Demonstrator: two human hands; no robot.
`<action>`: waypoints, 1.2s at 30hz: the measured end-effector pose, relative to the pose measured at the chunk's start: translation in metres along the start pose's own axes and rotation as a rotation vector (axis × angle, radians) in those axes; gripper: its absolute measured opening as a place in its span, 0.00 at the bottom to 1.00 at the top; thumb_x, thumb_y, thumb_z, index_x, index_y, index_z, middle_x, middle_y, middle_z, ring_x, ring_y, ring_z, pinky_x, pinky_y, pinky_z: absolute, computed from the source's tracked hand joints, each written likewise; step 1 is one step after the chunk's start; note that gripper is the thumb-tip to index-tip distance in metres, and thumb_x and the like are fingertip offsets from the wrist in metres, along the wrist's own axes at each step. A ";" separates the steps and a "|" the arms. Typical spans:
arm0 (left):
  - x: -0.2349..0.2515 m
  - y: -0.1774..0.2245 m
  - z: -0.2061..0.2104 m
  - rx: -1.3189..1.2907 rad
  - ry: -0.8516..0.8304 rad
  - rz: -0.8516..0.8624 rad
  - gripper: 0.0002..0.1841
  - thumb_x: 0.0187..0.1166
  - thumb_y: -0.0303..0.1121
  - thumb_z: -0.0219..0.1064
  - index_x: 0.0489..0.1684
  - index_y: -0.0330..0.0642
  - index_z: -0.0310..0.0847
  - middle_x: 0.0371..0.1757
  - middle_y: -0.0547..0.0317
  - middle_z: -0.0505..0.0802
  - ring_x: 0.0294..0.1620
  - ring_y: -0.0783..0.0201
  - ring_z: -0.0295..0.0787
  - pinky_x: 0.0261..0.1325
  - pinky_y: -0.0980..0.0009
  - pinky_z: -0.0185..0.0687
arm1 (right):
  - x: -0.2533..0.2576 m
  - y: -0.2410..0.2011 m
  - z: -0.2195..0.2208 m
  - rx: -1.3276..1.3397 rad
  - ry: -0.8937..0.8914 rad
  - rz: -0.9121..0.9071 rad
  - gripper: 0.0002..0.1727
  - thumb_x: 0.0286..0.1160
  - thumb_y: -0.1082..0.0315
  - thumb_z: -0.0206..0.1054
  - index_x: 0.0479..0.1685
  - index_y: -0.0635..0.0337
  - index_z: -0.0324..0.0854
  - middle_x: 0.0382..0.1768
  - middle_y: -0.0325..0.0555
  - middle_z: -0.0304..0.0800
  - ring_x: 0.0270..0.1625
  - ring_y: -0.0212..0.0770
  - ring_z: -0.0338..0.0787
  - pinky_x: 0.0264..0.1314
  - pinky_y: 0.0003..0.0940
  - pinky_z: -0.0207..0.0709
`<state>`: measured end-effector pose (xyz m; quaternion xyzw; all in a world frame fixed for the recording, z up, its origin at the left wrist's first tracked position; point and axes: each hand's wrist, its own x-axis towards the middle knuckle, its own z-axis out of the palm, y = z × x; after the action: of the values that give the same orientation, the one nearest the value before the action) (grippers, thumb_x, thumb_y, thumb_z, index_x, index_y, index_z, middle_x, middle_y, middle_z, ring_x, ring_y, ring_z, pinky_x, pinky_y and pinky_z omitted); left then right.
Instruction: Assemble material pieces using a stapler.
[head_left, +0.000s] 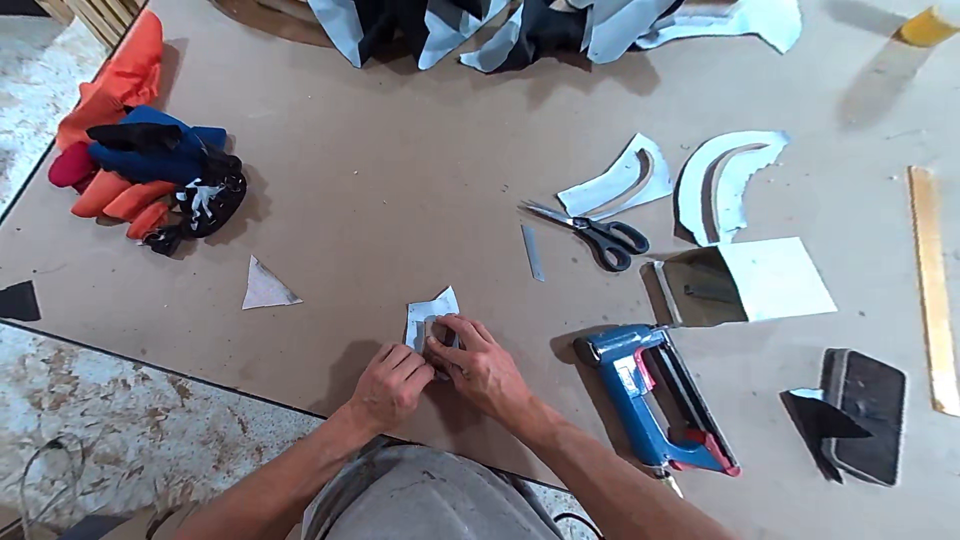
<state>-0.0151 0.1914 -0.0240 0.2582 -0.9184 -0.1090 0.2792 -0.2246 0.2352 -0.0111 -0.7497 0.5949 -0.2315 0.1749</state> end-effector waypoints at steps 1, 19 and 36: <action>0.004 -0.004 0.000 -0.043 -0.004 0.001 0.09 0.81 0.32 0.65 0.32 0.44 0.91 0.37 0.59 0.94 0.48 0.60 0.91 0.60 0.61 0.86 | 0.001 -0.001 0.000 0.012 -0.002 0.013 0.17 0.73 0.67 0.69 0.59 0.44 0.94 0.76 0.45 0.81 0.81 0.49 0.77 0.72 0.46 0.82; 0.033 -0.033 -0.008 -0.271 -0.331 -0.235 0.15 0.81 0.50 0.66 0.58 0.67 0.94 0.78 0.82 0.85 0.86 0.63 0.68 0.84 0.47 0.62 | -0.143 0.027 -0.096 -0.331 0.258 1.016 0.47 0.66 0.46 0.77 0.86 0.60 0.69 0.71 0.83 0.74 0.72 0.87 0.73 0.66 0.84 0.67; 0.045 -0.055 0.004 -0.375 -0.314 -0.081 0.15 0.87 0.50 0.60 0.49 0.65 0.97 0.71 0.80 0.89 0.75 0.65 0.78 0.76 0.52 0.68 | -0.053 -0.144 -0.072 -0.066 -0.061 0.965 0.14 0.60 0.49 0.71 0.28 0.49 0.89 0.16 0.34 0.86 0.19 0.33 0.86 0.20 0.43 0.78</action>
<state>-0.0264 0.1214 -0.0257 0.2183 -0.9031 -0.3275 0.1716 -0.1577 0.3214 0.1187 -0.3999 0.8762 -0.0827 0.2558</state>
